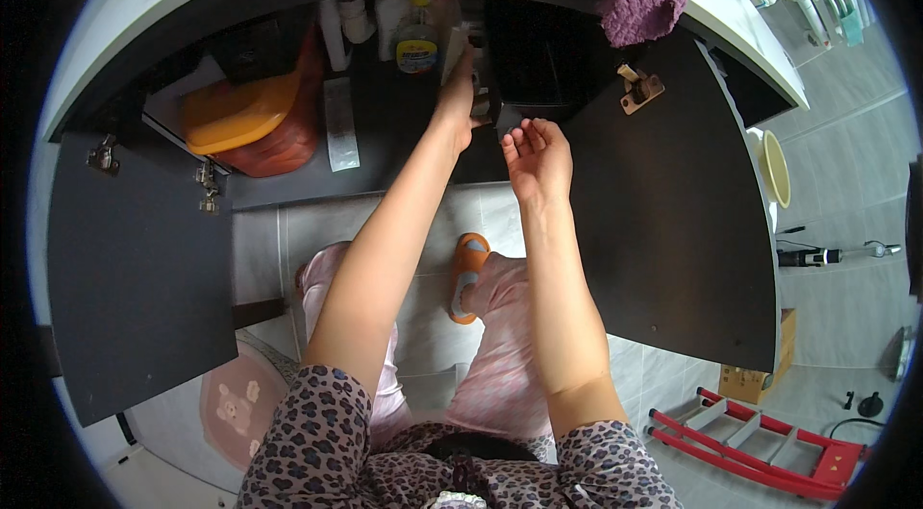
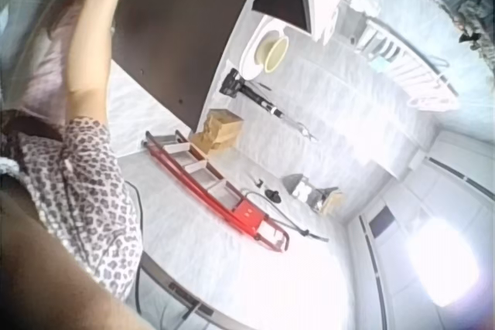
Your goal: The person sits on the floor and organizes items inside a bathroom cabinet, wiping boxes and arranging them. They then move to the sink, fill a basin with water, and wash a purple cloth.
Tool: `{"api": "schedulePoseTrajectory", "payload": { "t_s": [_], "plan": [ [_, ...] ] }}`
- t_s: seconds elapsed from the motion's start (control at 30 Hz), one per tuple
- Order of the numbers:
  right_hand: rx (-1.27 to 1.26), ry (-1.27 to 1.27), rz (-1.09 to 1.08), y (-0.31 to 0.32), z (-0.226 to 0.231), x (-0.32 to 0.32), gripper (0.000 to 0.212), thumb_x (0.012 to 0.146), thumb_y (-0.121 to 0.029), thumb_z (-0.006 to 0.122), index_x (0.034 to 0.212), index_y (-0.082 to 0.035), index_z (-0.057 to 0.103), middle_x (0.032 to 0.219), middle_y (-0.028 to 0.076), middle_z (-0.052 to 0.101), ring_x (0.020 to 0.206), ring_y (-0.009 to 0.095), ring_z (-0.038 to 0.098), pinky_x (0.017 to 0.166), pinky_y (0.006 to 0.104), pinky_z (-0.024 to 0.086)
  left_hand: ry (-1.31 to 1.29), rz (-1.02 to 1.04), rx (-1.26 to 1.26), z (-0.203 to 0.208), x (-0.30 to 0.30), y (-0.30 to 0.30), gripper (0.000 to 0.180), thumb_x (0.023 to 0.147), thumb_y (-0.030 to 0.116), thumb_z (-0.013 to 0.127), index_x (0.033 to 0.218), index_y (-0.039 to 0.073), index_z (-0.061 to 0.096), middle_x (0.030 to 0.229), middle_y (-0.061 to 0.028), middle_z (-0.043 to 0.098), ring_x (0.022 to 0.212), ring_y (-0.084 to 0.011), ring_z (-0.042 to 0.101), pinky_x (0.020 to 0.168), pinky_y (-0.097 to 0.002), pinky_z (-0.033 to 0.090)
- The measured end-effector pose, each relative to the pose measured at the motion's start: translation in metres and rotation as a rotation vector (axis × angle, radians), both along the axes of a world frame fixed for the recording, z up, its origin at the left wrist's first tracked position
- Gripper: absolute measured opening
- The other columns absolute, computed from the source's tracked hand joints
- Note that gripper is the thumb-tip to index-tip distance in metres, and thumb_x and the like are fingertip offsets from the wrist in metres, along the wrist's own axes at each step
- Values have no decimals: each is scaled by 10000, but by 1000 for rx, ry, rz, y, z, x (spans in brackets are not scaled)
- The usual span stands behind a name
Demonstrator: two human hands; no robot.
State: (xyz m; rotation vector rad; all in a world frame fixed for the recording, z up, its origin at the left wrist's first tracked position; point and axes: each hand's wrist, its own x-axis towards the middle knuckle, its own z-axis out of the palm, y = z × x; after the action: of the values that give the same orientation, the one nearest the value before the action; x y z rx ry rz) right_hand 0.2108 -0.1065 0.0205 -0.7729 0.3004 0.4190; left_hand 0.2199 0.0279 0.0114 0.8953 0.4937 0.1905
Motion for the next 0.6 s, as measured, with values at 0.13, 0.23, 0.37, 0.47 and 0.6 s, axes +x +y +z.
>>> {"api": "schedulePoseTrajectory", "payload": {
  "t_s": [0.13,0.23,0.37,0.47,0.6],
  "plan": [
    [53,-39,-19,-3,2,0,159,824,-120,532,968,-54,510,860,56,557,744,151,514,709,309,455,3,-37,188,14,-11,-20,767,768,602,540,1373,192,309,1351,-86,378,1169,-257,426,895,-505,384],
    [84,-92,-33,-3,10,-6,248,824,-126,535,1055,-53,479,876,60,556,765,157,518,708,306,452,16,-130,346,27,-9,-22,769,767,594,543,1377,188,311,1371,-93,356,1198,-280,400,903,-484,371],
    [82,-214,-24,1,17,-6,378,818,-127,541,1165,-51,411,956,84,536,821,181,527,709,311,455,15,-202,408,38,-1,-14,818,744,634,526,1387,183,297,1413,-110,302,1271,-319,295,956,-509,292],
    [56,-225,-31,7,17,-2,441,806,-118,552,1206,-53,379,1008,95,517,851,199,530,710,319,461,-9,-224,454,37,4,-11,845,743,650,509,1397,173,269,1436,-121,254,1310,-330,229,994,-535,230],
    [60,-210,-6,3,14,-3,371,789,-117,576,1123,-73,421,965,83,552,831,212,544,724,334,468,-48,-169,371,29,3,-11,864,751,664,491,1410,171,229,1452,-121,214,1321,-331,209,997,-551,223]
  ]
}}
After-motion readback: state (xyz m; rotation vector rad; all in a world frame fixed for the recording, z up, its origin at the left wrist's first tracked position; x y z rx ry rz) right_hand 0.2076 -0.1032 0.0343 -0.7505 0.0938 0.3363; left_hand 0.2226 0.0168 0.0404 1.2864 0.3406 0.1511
